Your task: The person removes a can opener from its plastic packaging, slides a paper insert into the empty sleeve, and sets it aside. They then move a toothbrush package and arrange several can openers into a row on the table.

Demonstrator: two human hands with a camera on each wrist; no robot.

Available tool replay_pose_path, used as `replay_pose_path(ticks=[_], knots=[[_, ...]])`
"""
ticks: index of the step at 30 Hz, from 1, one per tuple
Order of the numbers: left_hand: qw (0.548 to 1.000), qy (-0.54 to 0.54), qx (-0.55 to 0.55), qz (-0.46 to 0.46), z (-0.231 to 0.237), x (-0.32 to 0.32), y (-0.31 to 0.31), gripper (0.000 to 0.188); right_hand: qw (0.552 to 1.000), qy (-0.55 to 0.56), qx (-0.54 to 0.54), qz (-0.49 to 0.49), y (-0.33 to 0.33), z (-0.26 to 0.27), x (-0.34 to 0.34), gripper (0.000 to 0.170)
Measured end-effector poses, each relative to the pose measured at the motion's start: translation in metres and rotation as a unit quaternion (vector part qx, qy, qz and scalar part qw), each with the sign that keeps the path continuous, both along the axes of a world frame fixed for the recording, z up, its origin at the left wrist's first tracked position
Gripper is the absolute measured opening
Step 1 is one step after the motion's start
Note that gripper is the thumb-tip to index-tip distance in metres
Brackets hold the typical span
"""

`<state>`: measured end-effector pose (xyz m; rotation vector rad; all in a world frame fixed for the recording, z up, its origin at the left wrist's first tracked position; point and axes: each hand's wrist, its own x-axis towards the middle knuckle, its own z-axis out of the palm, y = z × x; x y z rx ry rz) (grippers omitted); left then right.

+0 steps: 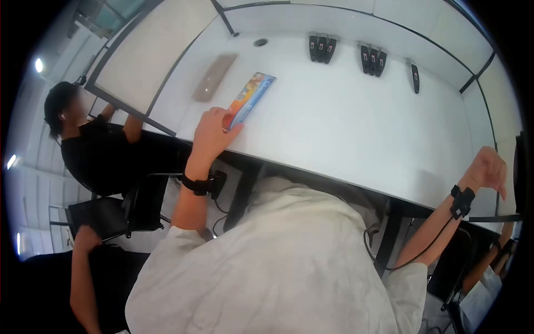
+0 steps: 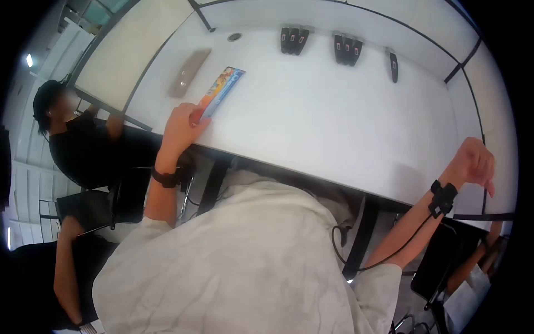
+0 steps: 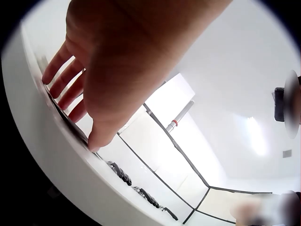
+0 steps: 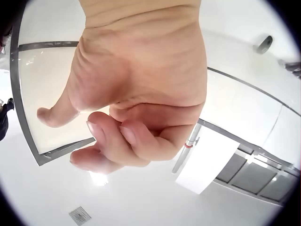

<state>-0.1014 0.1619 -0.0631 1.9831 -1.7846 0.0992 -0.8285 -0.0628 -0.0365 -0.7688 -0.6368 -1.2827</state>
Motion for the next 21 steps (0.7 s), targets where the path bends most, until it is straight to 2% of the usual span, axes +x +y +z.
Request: replay_pose_path(ticks=[1, 3, 4, 5, 6, 7, 8, 10, 13, 14, 16, 18, 19, 21], knots=[[1.000, 0.002, 0.000, 0.002, 0.001, 0.000, 0.000, 0.038, 1.000, 0.001, 0.017, 0.002, 0.002, 0.000, 0.010, 0.041], [1.000, 0.008, 0.002, -0.003, 0.003, 0.001, 0.001, 0.034, 0.996, 0.009, 0.070, -0.054, 0.004, -0.012, 0.021, 0.044], [0.999, -0.034, -0.029, -0.027, 0.000, 0.004, -0.003, 0.029, 0.992, 0.015, 0.098, -0.082, 0.004, -0.018, 0.027, 0.046], [0.999, -0.028, -0.021, -0.021, 0.000, 0.003, -0.003, 0.029, 0.989, -0.027, 0.125, -0.076, 0.004, -0.027, 0.037, 0.052], [0.999, -0.023, -0.017, -0.017, 0.001, -0.001, -0.003, 0.028, 0.993, -0.016, 0.115, -0.016, -0.003, -0.041, 0.031, 0.054], [0.999, 0.001, -0.029, -0.016, 0.001, -0.006, -0.004, 0.029, 0.986, -0.035, 0.155, -0.041, -0.004, -0.047, 0.029, 0.056], [0.999, 0.024, -0.036, -0.012, 0.000, -0.008, -0.002, 0.029, 0.991, -0.043, 0.126, -0.007, -0.001, -0.042, 0.035, 0.058], [1.000, -0.029, -0.010, -0.001, -0.003, -0.002, -0.003, 0.032, 0.992, -0.085, 0.088, 0.020, 0.002, -0.037, 0.039, 0.064], [1.000, -0.015, 0.017, 0.009, -0.005, -0.003, -0.001, 0.035, 0.978, 0.032, 0.196, -0.065, -0.004, -0.050, 0.029, 0.071], [1.000, -0.017, 0.019, 0.009, -0.002, -0.007, -0.003, 0.036, 0.979, 0.038, 0.191, -0.067, -0.006, -0.050, 0.031, 0.072], [0.998, -0.047, 0.018, -0.021, -0.007, 0.001, -0.007, 0.041, 0.961, 0.099, 0.221, -0.134, -0.015, -0.056, 0.030, 0.067], [0.997, -0.046, 0.049, -0.025, -0.006, 0.009, -0.013, 0.046, 0.896, 0.239, 0.278, -0.249, -0.010, -0.046, 0.055, 0.063], [0.996, -0.055, 0.055, -0.043, -0.011, 0.020, -0.017, 0.052, 0.850, 0.307, 0.302, -0.303, -0.006, -0.042, 0.065, 0.062], [0.997, -0.019, 0.059, -0.044, -0.010, 0.021, -0.023, 0.053, 0.820, 0.379, 0.297, -0.309, -0.010, -0.047, 0.072, 0.057]])
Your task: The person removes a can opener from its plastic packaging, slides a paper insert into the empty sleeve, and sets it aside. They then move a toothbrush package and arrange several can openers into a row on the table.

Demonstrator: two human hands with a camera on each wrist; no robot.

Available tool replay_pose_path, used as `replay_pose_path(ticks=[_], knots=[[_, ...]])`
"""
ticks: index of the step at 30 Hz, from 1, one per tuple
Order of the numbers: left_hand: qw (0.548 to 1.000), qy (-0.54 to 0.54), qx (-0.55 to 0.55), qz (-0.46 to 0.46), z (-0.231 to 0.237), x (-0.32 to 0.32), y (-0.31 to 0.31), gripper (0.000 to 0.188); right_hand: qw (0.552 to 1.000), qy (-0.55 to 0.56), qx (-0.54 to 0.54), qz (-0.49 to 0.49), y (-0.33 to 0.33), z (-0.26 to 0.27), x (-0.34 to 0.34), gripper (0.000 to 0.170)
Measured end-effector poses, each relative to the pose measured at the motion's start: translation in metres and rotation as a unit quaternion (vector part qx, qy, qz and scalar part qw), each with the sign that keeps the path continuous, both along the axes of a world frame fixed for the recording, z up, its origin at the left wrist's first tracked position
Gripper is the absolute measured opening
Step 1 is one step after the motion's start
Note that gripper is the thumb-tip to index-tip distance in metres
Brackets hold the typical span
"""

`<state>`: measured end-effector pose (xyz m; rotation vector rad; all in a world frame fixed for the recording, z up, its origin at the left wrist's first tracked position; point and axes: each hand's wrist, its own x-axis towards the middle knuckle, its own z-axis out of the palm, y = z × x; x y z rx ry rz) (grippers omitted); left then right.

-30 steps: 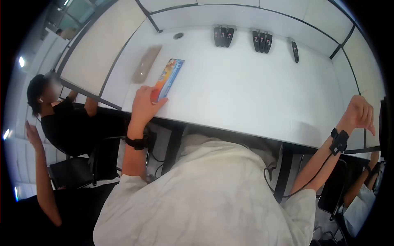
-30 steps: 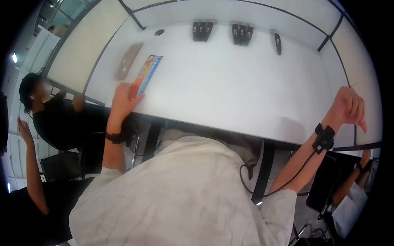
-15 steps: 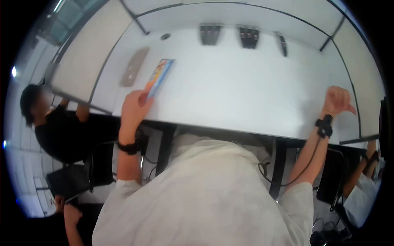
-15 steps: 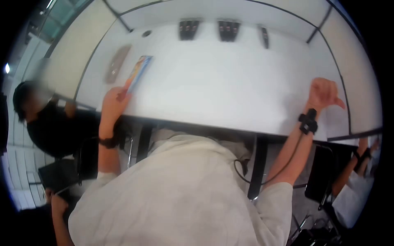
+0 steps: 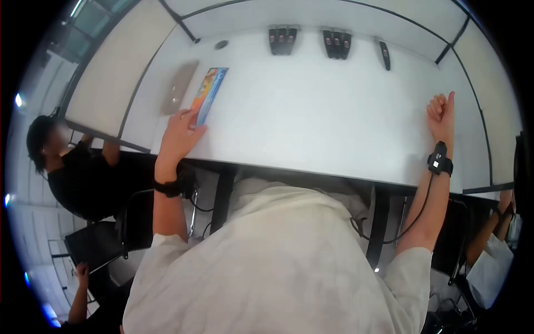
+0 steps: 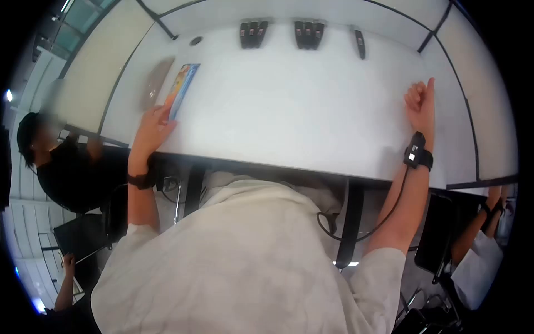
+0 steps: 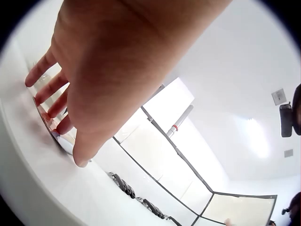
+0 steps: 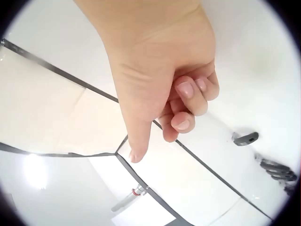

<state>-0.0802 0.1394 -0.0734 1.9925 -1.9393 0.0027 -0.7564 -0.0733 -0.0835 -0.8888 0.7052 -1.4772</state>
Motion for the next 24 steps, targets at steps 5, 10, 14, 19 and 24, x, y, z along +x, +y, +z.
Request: replay_pose_path(ticks=[5, 10, 14, 19, 24], knots=[[0.998, 0.040, 0.044, 0.018, 0.009, 0.005, -0.021, 0.054, 0.959, 0.276, 0.017, -0.068, 0.002, 0.001, 0.017, 0.051], [0.997, -0.037, 0.055, 0.037, 0.018, -0.004, -0.050, 0.040, 0.907, 0.402, 0.038, -0.121, 0.009, 0.012, 0.038, 0.048], [0.998, -0.001, 0.033, 0.060, 0.030, -0.021, -0.050, 0.032, 0.902, 0.408, 0.051, -0.131, 0.014, 0.018, 0.050, 0.049], [0.999, 0.013, 0.029, 0.025, 0.031, -0.003, -0.056, 0.031, 0.903, 0.414, 0.033, -0.112, 0.010, 0.012, 0.039, 0.046], [0.993, -0.104, 0.035, -0.052, 0.022, 0.001, -0.071, 0.048, 0.883, 0.447, 0.057, -0.129, -0.009, -0.005, 0.024, 0.041]])
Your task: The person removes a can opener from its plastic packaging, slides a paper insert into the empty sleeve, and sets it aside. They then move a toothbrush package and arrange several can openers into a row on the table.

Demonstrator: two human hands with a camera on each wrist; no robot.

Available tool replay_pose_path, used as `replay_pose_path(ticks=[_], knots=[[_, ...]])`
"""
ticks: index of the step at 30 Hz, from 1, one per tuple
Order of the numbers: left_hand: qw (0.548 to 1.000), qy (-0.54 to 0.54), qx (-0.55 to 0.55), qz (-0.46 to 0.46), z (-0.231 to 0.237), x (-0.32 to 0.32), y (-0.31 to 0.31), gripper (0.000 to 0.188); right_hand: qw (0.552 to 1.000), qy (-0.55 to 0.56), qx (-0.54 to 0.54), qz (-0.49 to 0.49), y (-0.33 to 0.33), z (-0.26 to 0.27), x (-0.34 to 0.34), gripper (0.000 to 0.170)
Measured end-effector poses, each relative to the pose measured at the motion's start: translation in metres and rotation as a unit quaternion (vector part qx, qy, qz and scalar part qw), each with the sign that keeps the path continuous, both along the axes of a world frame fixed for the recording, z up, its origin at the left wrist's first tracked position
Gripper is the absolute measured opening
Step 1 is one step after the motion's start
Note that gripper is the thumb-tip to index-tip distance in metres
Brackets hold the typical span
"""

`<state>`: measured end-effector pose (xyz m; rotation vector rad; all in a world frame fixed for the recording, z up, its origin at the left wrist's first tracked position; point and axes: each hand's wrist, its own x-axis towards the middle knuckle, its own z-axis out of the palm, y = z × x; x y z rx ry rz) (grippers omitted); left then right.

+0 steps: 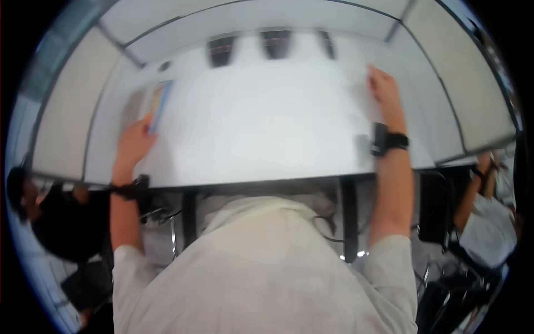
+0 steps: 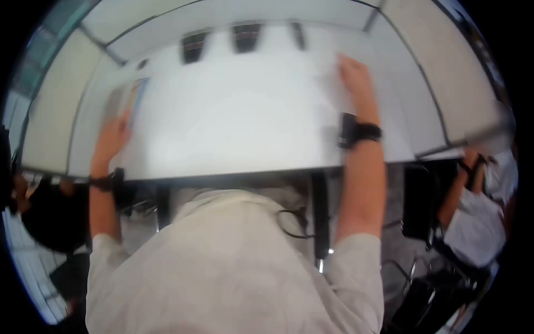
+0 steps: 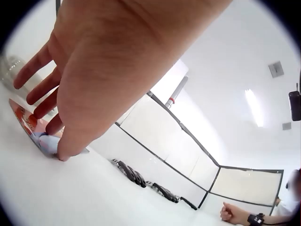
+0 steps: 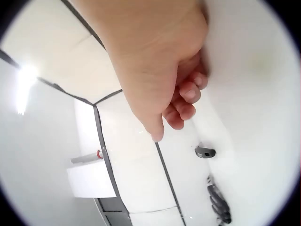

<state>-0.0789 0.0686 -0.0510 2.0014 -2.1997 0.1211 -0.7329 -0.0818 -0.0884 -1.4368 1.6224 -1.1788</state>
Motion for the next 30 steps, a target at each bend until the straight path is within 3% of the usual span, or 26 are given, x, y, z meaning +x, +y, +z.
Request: replay_pose_path(ticks=[1, 2, 3, 5, 6, 9, 11, 15, 17, 20, 23, 26, 28, 30], knots=[[0.999, -0.032, 0.013, 0.000, -0.020, 0.025, -0.011, 0.046, 0.999, 0.026, -0.028, -0.001, -0.014, -0.017, -0.006, 0.043], [0.999, -0.011, 0.014, -0.035, -0.012, 0.003, -0.013, 0.044, 0.997, 0.052, -0.055, -0.003, -0.028, -0.033, -0.012, 0.047], [0.998, 0.007, 0.014, -0.065, 0.008, -0.018, -0.013, 0.042, 0.993, 0.115, -0.007, -0.029, -0.010, -0.007, 0.006, 0.050], [0.999, 0.037, 0.027, -0.010, 0.017, -0.048, -0.032, 0.044, 0.991, 0.130, -0.027, -0.027, -0.015, -0.015, 0.007, 0.050], [0.997, -0.013, -0.051, -0.057, 0.019, -0.060, -0.041, 0.049, 0.992, 0.125, -0.024, -0.023, -0.012, -0.011, 0.012, 0.049], [0.988, 0.119, -0.061, -0.073, 0.016, -0.099, -0.100, 0.059, 0.990, 0.135, 0.008, -0.028, -0.009, -0.002, 0.015, 0.047], [0.984, 0.027, -0.138, -0.106, -0.031, -0.073, -0.172, 0.073, 0.992, 0.122, -0.012, -0.026, -0.010, -0.005, 0.016, 0.044], [0.993, -0.046, -0.105, 0.022, -0.075, -0.106, -0.253, 0.093, 0.991, 0.122, -0.034, -0.038, -0.004, -0.004, 0.017, 0.045], [0.990, 0.095, 0.065, 0.077, -0.035, -0.162, -0.222, 0.100, 0.988, 0.150, -0.018, -0.035, -0.005, 0.001, 0.017, 0.044], [0.993, 0.087, 0.018, 0.078, -0.049, -0.165, -0.234, 0.100, 0.982, 0.187, -0.012, -0.027, -0.015, 0.000, 0.018, 0.043], [0.989, 0.124, -0.072, 0.031, -0.070, -0.160, -0.252, 0.096, 0.992, 0.128, -0.022, 0.003, -0.020, -0.007, 0.017, 0.043], [0.990, 0.111, -0.080, 0.034, -0.050, -0.197, -0.239, 0.092, 0.992, 0.118, -0.035, -0.006, -0.020, -0.006, 0.015, 0.044], [0.995, 0.061, -0.082, 0.020, -0.084, -0.187, -0.271, 0.091, 0.992, 0.124, -0.034, -0.004, -0.018, -0.005, 0.014, 0.044], [0.998, -0.002, -0.048, 0.031, -0.073, -0.198, -0.263, 0.082, 0.992, 0.125, -0.029, 0.000, -0.020, -0.005, 0.012, 0.044]])
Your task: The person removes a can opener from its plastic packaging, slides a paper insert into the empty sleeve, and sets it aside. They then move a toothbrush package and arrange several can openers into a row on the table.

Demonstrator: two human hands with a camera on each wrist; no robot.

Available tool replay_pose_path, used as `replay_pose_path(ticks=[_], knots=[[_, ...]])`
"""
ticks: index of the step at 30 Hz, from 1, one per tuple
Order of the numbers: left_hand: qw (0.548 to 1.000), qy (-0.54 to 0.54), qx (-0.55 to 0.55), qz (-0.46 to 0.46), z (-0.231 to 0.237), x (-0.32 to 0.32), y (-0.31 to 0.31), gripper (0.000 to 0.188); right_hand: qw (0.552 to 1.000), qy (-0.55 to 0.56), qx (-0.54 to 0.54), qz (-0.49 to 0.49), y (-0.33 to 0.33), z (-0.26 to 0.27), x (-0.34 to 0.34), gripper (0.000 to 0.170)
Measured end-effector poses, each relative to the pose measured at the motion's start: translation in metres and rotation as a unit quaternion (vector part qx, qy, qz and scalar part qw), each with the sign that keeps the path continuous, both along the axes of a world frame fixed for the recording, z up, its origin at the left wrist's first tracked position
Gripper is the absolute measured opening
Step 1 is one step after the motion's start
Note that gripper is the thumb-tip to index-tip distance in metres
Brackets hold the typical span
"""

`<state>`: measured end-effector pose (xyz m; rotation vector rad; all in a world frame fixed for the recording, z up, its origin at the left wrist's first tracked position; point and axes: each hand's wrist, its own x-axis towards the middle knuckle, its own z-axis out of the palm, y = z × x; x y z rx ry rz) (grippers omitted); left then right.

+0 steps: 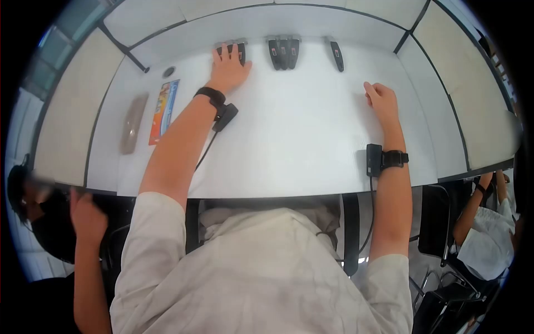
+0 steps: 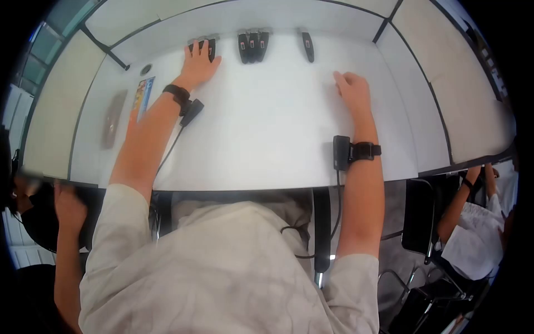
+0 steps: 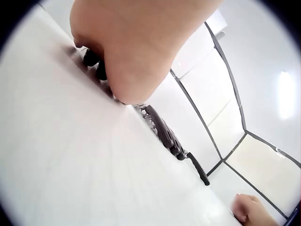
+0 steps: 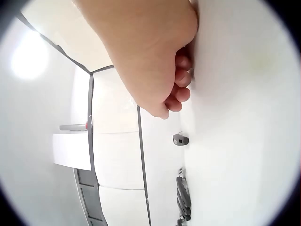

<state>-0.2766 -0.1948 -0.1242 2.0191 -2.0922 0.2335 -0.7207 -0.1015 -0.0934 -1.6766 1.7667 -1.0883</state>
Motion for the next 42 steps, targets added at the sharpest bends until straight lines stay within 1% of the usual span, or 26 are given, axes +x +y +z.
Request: replay_pose_path(ticks=[2, 3, 4, 7, 8, 11, 13, 14, 15, 16, 17, 18, 19, 21, 22, 25, 26, 28, 29, 32, 35, 38, 41, 42], knots=[[0.993, -0.104, 0.052, -0.024, 0.025, -0.009, 0.014, 0.079, 1.000, -0.013, 0.002, 0.002, 0.001, 0.002, 0.002, 0.045], [0.984, -0.156, 0.080, -0.038, 0.028, -0.011, 0.017, 0.077, 1.000, -0.019, 0.005, 0.001, 0.002, 0.001, 0.001, 0.045], [0.985, -0.142, 0.078, -0.052, 0.025, -0.008, 0.019, 0.075, 1.000, -0.024, -0.004, 0.015, -0.003, -0.006, -0.004, 0.046], [0.991, -0.100, 0.015, -0.085, -0.003, 0.004, 0.025, 0.069, 1.000, -0.025, -0.009, 0.017, -0.002, -0.006, -0.004, 0.045], [0.993, -0.029, 0.076, -0.085, 0.035, -0.013, 0.066, 0.070, 1.000, -0.022, -0.007, 0.016, -0.001, -0.005, -0.004, 0.045], [0.989, 0.026, 0.062, -0.130, 0.028, -0.011, 0.110, 0.075, 1.000, -0.003, -0.007, 0.002, 0.006, -0.004, 0.003, 0.043], [0.990, 0.066, 0.066, -0.104, 0.028, -0.027, 0.143, 0.078, 0.999, 0.028, -0.020, -0.016, 0.012, 0.000, 0.019, 0.042], [0.990, 0.087, 0.066, -0.091, 0.030, -0.035, 0.158, 0.080, 0.999, 0.018, -0.022, 0.031, 0.019, 0.007, 0.036, 0.042], [0.971, 0.195, 0.051, -0.126, 0.036, -0.038, 0.170, 0.082, 0.997, 0.009, -0.026, 0.077, 0.029, 0.016, 0.058, 0.043], [0.940, 0.300, 0.036, -0.158, 0.045, -0.041, 0.183, 0.084, 0.990, 0.027, -0.027, 0.134, 0.038, 0.020, 0.077, 0.043], [0.896, 0.400, 0.019, -0.190, 0.052, -0.042, 0.194, 0.086, 0.981, 0.045, -0.030, 0.188, 0.047, 0.024, 0.097, 0.046], [0.909, 0.382, 0.017, -0.165, 0.056, -0.035, 0.202, 0.086, 0.977, 0.067, -0.018, 0.201, 0.063, 0.034, 0.120, 0.053], [0.906, 0.393, 0.029, -0.153, 0.059, -0.027, 0.209, 0.085, 0.972, 0.089, -0.005, 0.216, 0.081, 0.042, 0.142, 0.065], [0.900, 0.415, 0.054, -0.121, 0.063, -0.012, 0.224, 0.083, 0.961, 0.190, -0.045, 0.199, 0.108, 0.048, 0.180, 0.080], [0.902, 0.414, 0.050, -0.113, 0.067, -0.007, 0.233, 0.077, 0.950, 0.238, -0.068, 0.190, 0.115, 0.049, 0.193, 0.088], [0.904, 0.405, 0.057, -0.125, 0.075, 0.003, 0.263, 0.075, 0.934, 0.306, -0.061, 0.172, 0.120, 0.048, 0.227, 0.097], [0.917, 0.375, 0.052, -0.129, 0.076, 0.007, 0.273, 0.074, 0.928, 0.332, -0.046, 0.167, 0.120, 0.046, 0.235, 0.101], [0.936, 0.319, 0.040, -0.142, 0.078, 0.013, 0.283, 0.074, 0.908, 0.391, -0.077, 0.126, 0.115, 0.039, 0.249, 0.100], [0.937, 0.319, 0.034, -0.138, 0.078, 0.015, 0.288, 0.073, 0.896, 0.423, -0.090, 0.103, 0.113, 0.033, 0.251, 0.099], [0.935, 0.331, 0.020, -0.129, 0.069, 0.029, 0.299, 0.070, 0.916, 0.372, -0.095, 0.116, 0.094, 0.022, 0.258, 0.090], [0.934, 0.339, 0.013, -0.112, 0.060, 0.045, 0.306, 0.069, 0.920, 0.344, -0.109, 0.150, 0.080, 0.021, 0.254, 0.079], [0.927, 0.361, 0.010, -0.096, 0.060, 0.052, 0.310, 0.068, 0.930, 0.321, -0.044, 0.175, 0.069, 0.028, 0.243, 0.077], [0.920, 0.382, 0.014, -0.086, 0.058, 0.058, 0.311, 0.066, 0.924, 0.331, 0.002, 0.193, 0.063, 0.035, 0.225, 0.078], [0.919, 0.385, 0.008, -0.090, 0.056, 0.059, 0.311, 0.065, 0.927, 0.324, -0.007, 0.191, 0.063, 0.037, 0.222, 0.074]])
